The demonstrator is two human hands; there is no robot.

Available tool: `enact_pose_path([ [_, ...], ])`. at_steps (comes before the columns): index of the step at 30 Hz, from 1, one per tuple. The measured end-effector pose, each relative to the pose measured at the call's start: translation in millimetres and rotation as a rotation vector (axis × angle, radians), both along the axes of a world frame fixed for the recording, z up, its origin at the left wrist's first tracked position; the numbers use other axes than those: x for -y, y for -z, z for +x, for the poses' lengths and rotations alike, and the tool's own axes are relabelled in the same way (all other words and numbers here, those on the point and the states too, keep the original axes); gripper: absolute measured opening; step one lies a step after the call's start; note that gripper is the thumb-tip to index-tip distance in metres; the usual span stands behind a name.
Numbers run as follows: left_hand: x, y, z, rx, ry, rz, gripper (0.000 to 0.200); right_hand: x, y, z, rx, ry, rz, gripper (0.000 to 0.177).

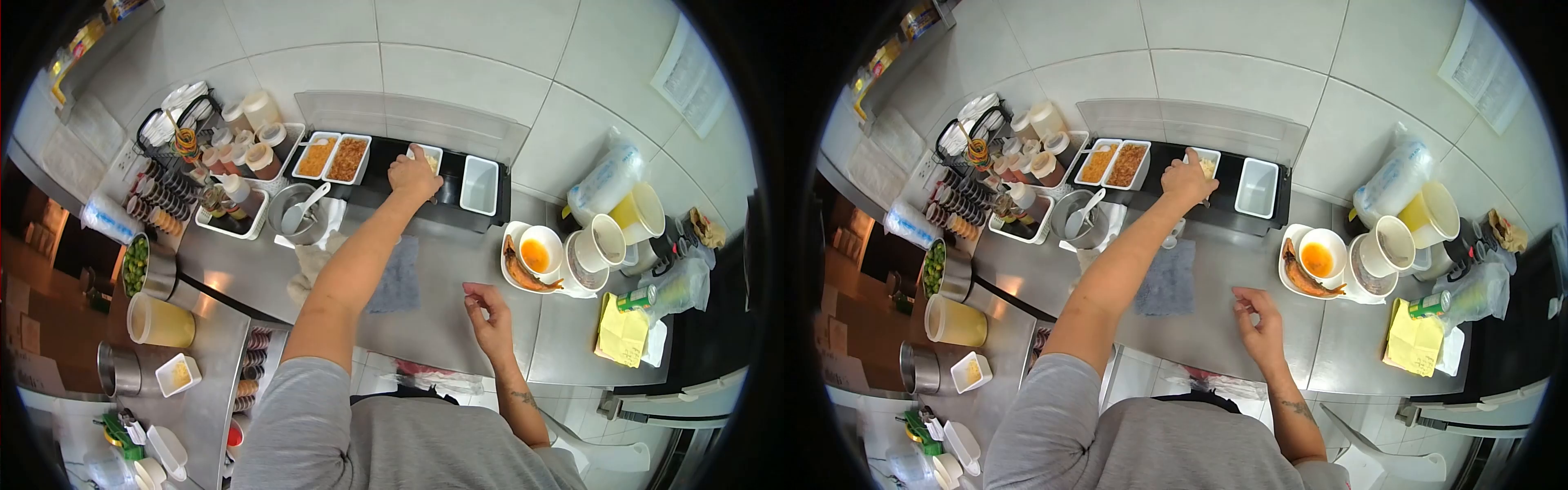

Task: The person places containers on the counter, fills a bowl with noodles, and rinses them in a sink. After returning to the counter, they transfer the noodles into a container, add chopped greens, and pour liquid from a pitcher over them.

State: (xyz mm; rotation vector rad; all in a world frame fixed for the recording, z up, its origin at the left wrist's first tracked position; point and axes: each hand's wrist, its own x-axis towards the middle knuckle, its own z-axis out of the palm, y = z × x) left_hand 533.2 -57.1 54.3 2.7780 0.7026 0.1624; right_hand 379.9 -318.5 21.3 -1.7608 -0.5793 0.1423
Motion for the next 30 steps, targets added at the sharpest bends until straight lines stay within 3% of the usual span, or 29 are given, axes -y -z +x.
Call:
enact_pose_path([
  [1, -4.4, 0.5, -2.7, -0.01, 0.0, -0.007, 0.103, -7.3, 2.9, 0.3, 0.001, -0.022, 0.004, 0.023],
  [5, -13.2, -22.4, -46.4, 0.286, 0.107, 0.05, 0.064, -33.3, 2.0, -1.3, 0.025, -0.115, -0.01, 0.024],
  [6, -14.1, -29.7, -67.0, 0.305, 0.073, 0.0, 0.046, -39.0, 4.7, 1.1, 0.03, -0.116, -0.019, 0.024],
  [9, -10.3, -1.4, -111.7, 0.019, -0.031, -0.103, 0.042, -63.6, 26.7, 17.0, 0.023, -0.127, -0.046, 0.025],
  [11, -11.3, 46.9, -126.5, -0.022, 0.07, -0.06, 0.036, -84.1, 38.3, 32.9, -0.009, -0.129, -0.081, 0.029],
  [14, -16.2, 80.5, -134.7, 0.173, 0.188, 0.023, 0.026, -117.9, 31.8, 49.8, 0.421, -0.092, -0.143, 0.035],
  [17, -12.3, 64.2, -164.0, 0.448, 0.271, 0.031, 0.021, -137.3, 21.0, 53.9, 0.684, -0.153, -0.265, 0.039],
  [19, -15.5, 49.8, -191.2, 0.429, 0.339, -0.063, 0.02, -139.7, 32.7, 58.7, 0.752, -0.248, -0.4, 0.028],
  [21, -20.4, 52.5, -220.5, 0.439, 0.33, -0.111, 0.023, -137.8, 17.0, 45.1, 0.619, -0.347, -0.551, 0.017],
  [24, -29.3, 36.0, -277.9, 0.482, 0.264, -0.113, 0.028, -132.3, 27.3, 33.1, 0.343, -0.432, -0.468, 0.012],
  [27, -62.8, 16.6, -365.7, 0.362, 0.112, -0.052, 0.036, -120.1, 48.7, 34.9, 0.384, -0.365, -0.416, 0.015],
  [28, -77.4, 8.7, -398.8, 0.273, 0.036, -0.026, 0.039, -119.7, 43.8, 24.6, 0.599, -0.272, -0.37, 0.015],
  [30, -101.1, -12.7, -466.9, 0.335, -0.12, 0.025, 0.034, -113.4, 19.1, 3.2, 1.011, -0.046, -0.31, 0.016],
])
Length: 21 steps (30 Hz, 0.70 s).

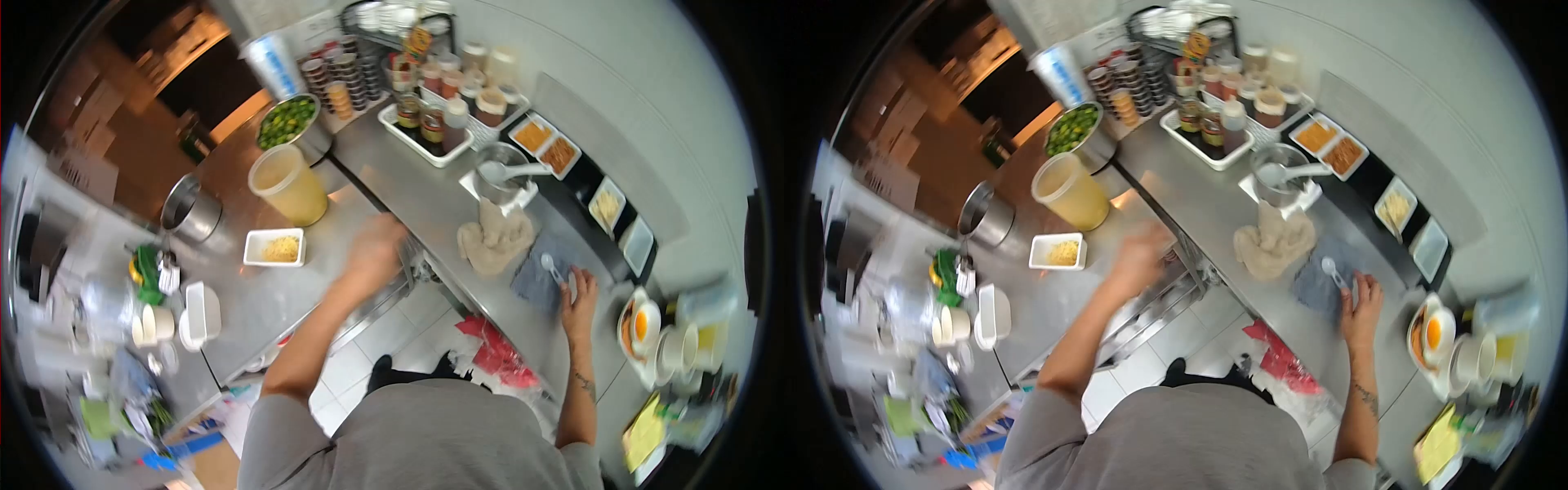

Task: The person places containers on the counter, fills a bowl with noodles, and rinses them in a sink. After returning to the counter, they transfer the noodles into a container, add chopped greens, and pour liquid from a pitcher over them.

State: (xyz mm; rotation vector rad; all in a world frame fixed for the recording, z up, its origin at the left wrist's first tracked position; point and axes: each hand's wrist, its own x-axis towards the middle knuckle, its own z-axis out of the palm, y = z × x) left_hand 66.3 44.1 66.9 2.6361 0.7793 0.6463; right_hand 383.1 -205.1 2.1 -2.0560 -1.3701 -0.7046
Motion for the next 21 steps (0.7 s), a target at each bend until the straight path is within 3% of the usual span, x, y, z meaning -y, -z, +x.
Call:
enact_pose_path([
  [1, -20.6, 12.0, -41.6, -0.017, -0.089, 0.263, 0.035, 12.7, -3.8, -8.7, -0.192, -0.022, -0.035, 0.017],
  [4, -56.5, -8.8, -134.4, -0.215, -0.226, 0.192, 0.032, 68.3, -11.9, -47.1, -0.777, 0.013, -0.185, 0.02],
  [7, -72.0, 1.0, -200.2, -0.584, -0.261, 0.177, 0.034, 132.9, 8.3, -98.9, -1.139, 0.099, -0.387, 0.027],
  [9, -66.0, 0.3, -207.7, -0.672, -0.259, 0.156, 0.031, 166.4, 13.8, -138.5, -1.368, 0.211, -0.595, 0.044],
  [12, -76.4, 22.4, -219.7, -0.651, -0.219, 0.254, 0.026, 199.5, 18.8, -196.1, -1.698, 0.286, -0.914, 0.068],
  [15, -85.8, 32.3, -220.6, -0.612, -0.14, 0.302, 0.022, 211.1, 19.6, -251.8, -1.953, 0.282, -1.035, 0.074],
  [19, -85.2, 31.7, -214.5, -0.551, -0.002, 0.326, 0.014, 230.0, 37.7, -305.7, -2.204, 0.218, -0.925, 0.081],
  [21, -77.0, 27.5, -205.8, -0.509, 0.105, 0.349, 0.012, 237.3, 45.9, -329.8, -2.181, 0.228, -0.86, 0.081],
])
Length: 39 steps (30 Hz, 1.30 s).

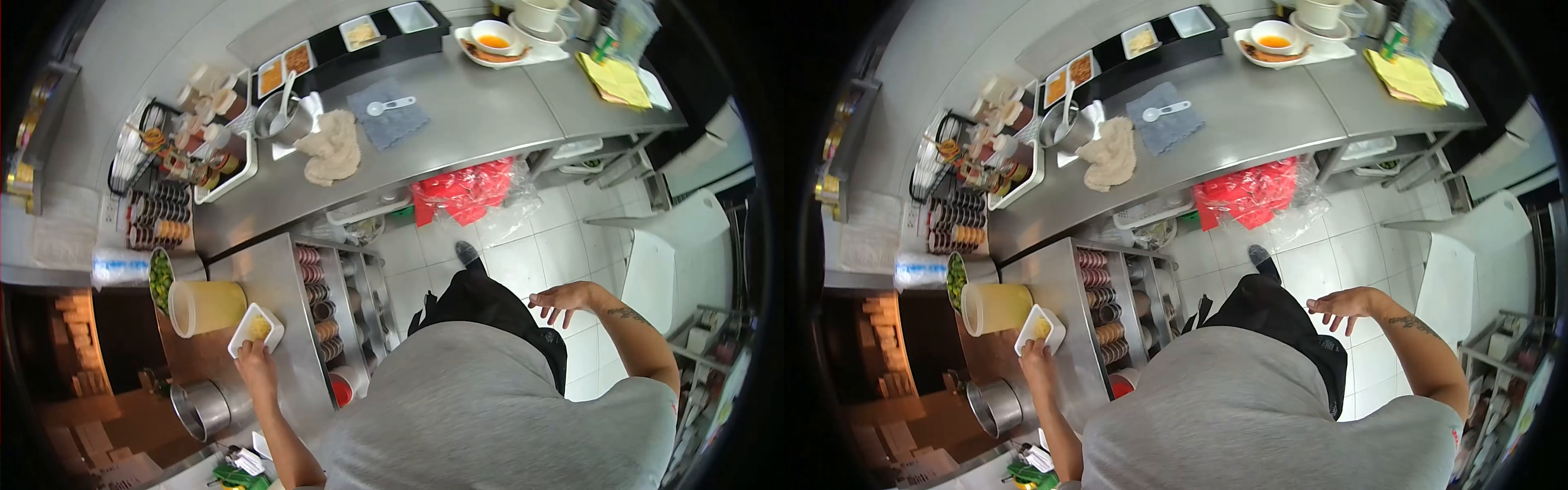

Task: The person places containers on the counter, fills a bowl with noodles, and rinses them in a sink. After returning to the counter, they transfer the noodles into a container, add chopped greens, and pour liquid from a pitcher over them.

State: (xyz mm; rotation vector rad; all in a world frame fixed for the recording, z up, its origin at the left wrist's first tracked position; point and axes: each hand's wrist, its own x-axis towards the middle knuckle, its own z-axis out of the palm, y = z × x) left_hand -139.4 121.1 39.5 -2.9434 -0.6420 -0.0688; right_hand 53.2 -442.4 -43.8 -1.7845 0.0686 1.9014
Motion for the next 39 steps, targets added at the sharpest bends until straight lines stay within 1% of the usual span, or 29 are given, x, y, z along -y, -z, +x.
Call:
enact_pose_path([
  [2, 11.8, -2.9, 16.6, 0.025, 0.122, -0.029, 0.012, 7.3, 5.1, -17.9, 0.102, 0.041, 0.006, 0.079],
  [4, 26.4, -1.4, 38.2, 0.023, 0.269, -0.057, 0.014, 9.5, -3.9, -29.2, 0.318, 0.036, -0.037, 0.075],
  [6, 50.7, -0.8, 61.0, 0.016, 0.409, -0.076, 0.015, 21.5, 7.4, -44.4, 0.548, 0.091, -0.01, 0.074],
  [8, 92.4, -9.0, 83.8, 0.005, 0.537, -0.082, 0.016, 26.4, 6.1, -57.5, 0.631, 0.231, 0.038, 0.072],
  [9, 120.4, -19.6, 91.4, 0.003, 0.593, -0.115, 0.016, 28.2, 3.2, -62.5, 0.645, 0.258, 0.068, 0.071],
  [12, 180.6, -10.3, 108.9, 0.041, 0.8, -0.164, 0.017, 37.2, 0.8, -73.8, 0.677, 0.341, 0.153, 0.069],
  [13, 204.2, -10.0, 112.1, 0.029, 0.864, -0.189, 0.018, 41.5, -2.3, -79.9, 0.728, 0.369, 0.192, 0.068],
  [17, 317.3, -7.2, 116.9, -0.05, 1.12, -0.263, 0.022, 76.5, -16.5, -111.8, 0.643, 0.711, 0.416, 0.066],
  [18, 348.0, -4.9, 116.1, -0.059, 1.194, -0.289, 0.022, 92.1, -20.0, -124.2, 0.624, 0.8, 0.477, 0.066],
  [20, 414.9, 0.2, 112.4, -0.087, 1.323, -0.327, 0.02, 128.9, -25.5, -154.0, 0.623, 0.965, 0.504, 0.064],
  [22, 484.2, 2.6, 103.8, -0.125, 1.456, -0.362, 0.02, 171.5, -25.2, -190.6, 0.563, 1.171, 0.546, 0.064],
  [24, 551.8, 5.9, 89.6, -0.172, 1.576, -0.385, 0.021, 220.4, -27.9, -225.9, 0.513, 1.331, 0.576, 0.067],
  [27, 644.4, 14.0, 68.9, -0.171, 1.786, -0.414, 0.021, 280.8, -21.1, -273.1, 0.49, 1.564, 0.637, 0.07],
  [30, 728.6, 9.3, 45.9, -0.219, 2.001, -0.414, 0.022, 325.5, -35.9, -320.8, 0.586, 1.802, 0.645, 0.069],
  [34, 819.9, 0.5, 16.2, -0.33, 2.238, -0.401, 0.024, 362.4, -34.6, -373.2, 0.798, 1.978, 0.57, 0.064],
  [35, 840.2, -0.2, 10.8, -0.353, 2.292, -0.4, 0.025, 369.8, -32.8, -383.5, 0.787, 2.059, 0.581, 0.061],
  [39, 915.1, 6.2, -15.4, -0.443, 2.474, -0.386, 0.026, 398.5, -29.9, -414.8, 0.848, 2.302, 0.523, 0.058],
])
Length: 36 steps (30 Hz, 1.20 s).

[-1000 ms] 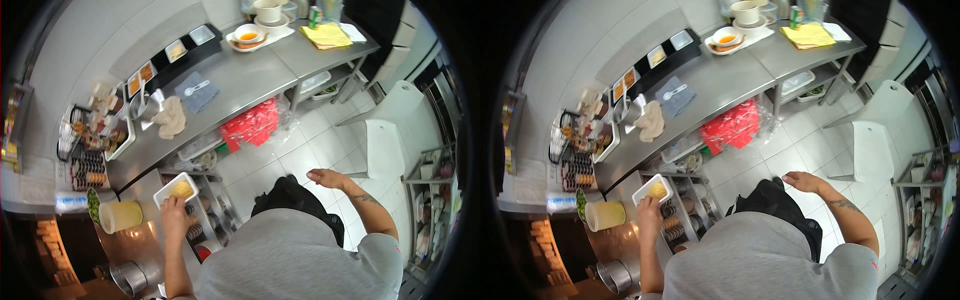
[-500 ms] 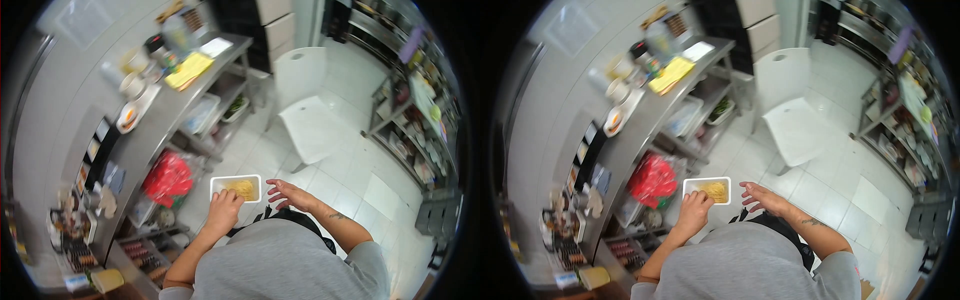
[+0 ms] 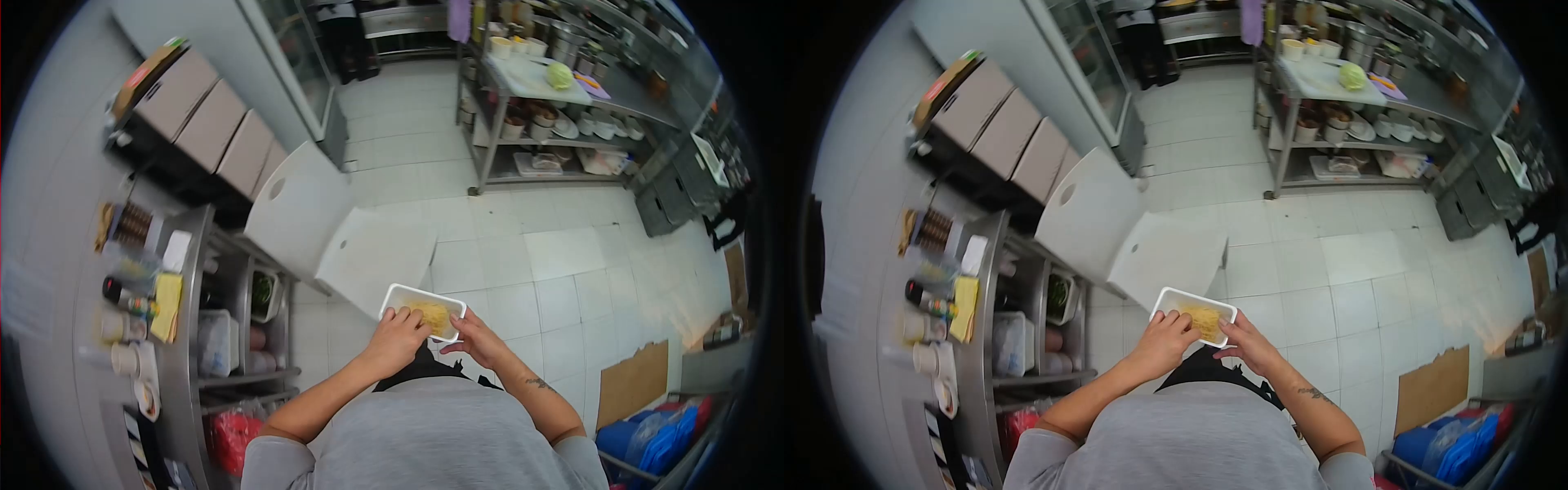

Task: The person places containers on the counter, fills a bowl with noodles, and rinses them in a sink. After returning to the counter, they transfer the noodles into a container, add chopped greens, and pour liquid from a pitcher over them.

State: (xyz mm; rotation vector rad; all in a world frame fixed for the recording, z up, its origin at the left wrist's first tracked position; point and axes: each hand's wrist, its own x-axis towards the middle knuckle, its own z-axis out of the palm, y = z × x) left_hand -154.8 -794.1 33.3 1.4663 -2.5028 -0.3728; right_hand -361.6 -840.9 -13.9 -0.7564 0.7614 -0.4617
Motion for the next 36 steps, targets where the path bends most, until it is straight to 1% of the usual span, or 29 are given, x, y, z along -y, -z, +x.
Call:
enact_pose_path([
  [1, 15.5, 7.6, -3.5, -0.002, 0.04, -0.001, 0.026, 5.6, 8.1, -1.3, -0.007, 0.057, -0.003, 0.057],
  [4, 67.3, 13.6, -19.5, -0.045, 0.104, 0.007, 0.029, 46.1, 6.1, -10.8, -0.028, 0.177, 0.008, 0.054],
  [8, 140.7, 28.3, -19.1, -0.158, 0.156, 0.006, 0.023, 110.9, 8.7, -9.0, -0.014, 0.302, 0.033, 0.049],
  [11, 198.1, 12.4, -12.4, -0.292, 0.163, 0.006, 0.018, 170.7, 15.9, -10.6, 0.035, 0.304, 0.076, 0.046],
  [14, 267.3, 0.3, -1.2, -0.355, 0.162, -0.043, 0.018, 230.8, -0.7, -7.9, -0.045, 0.288, -0.023, 0.043],
  [17, 333.2, 0.9, 4.9, -0.364, 0.149, -0.039, 0.021, 288.1, 2.3, -8.9, -0.098, 0.273, -0.116, 0.042],
  [19, 384.0, 2.1, 4.0, -0.401, 0.154, -0.015, 0.024, 326.9, 4.1, -8.1, -0.09, 0.257, -0.106, 0.041],
  [21, 430.8, -5.0, 3.9, -0.355, 0.17, -0.055, 0.032, 371.2, 3.5, -13.2, -0.094, 0.233, -0.109, 0.041],
  [22, 450.5, -6.0, 2.5, -0.337, 0.171, -0.069, 0.036, 393.1, 3.5, -14.2, -0.124, 0.225, -0.137, 0.039],
  [25, 506.3, -6.2, 5.3, -0.253, 0.177, -0.042, 0.048, 468.8, 0.0, -19.9, -0.224, 0.062, -0.292, 0.036],
  [26, 523.5, -9.8, 5.2, -0.241, 0.158, 0.049, 0.05, 491.9, -7.7, -16.1, -0.206, 0.078, -0.23, 0.035],
  [28, 555.3, -15.6, 7.8, -0.211, 0.123, 0.229, 0.055, 543.1, -11.8, -11.1, -0.216, 0.01, -0.287, 0.035],
  [30, 584.5, -17.0, 14.3, -0.211, 0.07, 0.191, 0.054, 590.0, -11.1, 0.0, -0.192, -0.07, -0.311, 0.036],
  [33, 624.6, -15.9, 28.9, -0.242, -0.039, 0.158, 0.053, 652.7, -21.8, 27.3, -0.252, -0.144, -0.254, 0.039],
  [34, 640.2, -15.0, 35.6, -0.254, -0.077, 0.141, 0.053, 677.4, -21.1, 35.4, -0.243, -0.257, -0.282, 0.052],
  [36, 673.1, -13.9, 52.7, -0.261, -0.148, 0.095, 0.054, 720.7, -21.9, 55.0, -0.133, -0.278, -0.22, 0.064],
])
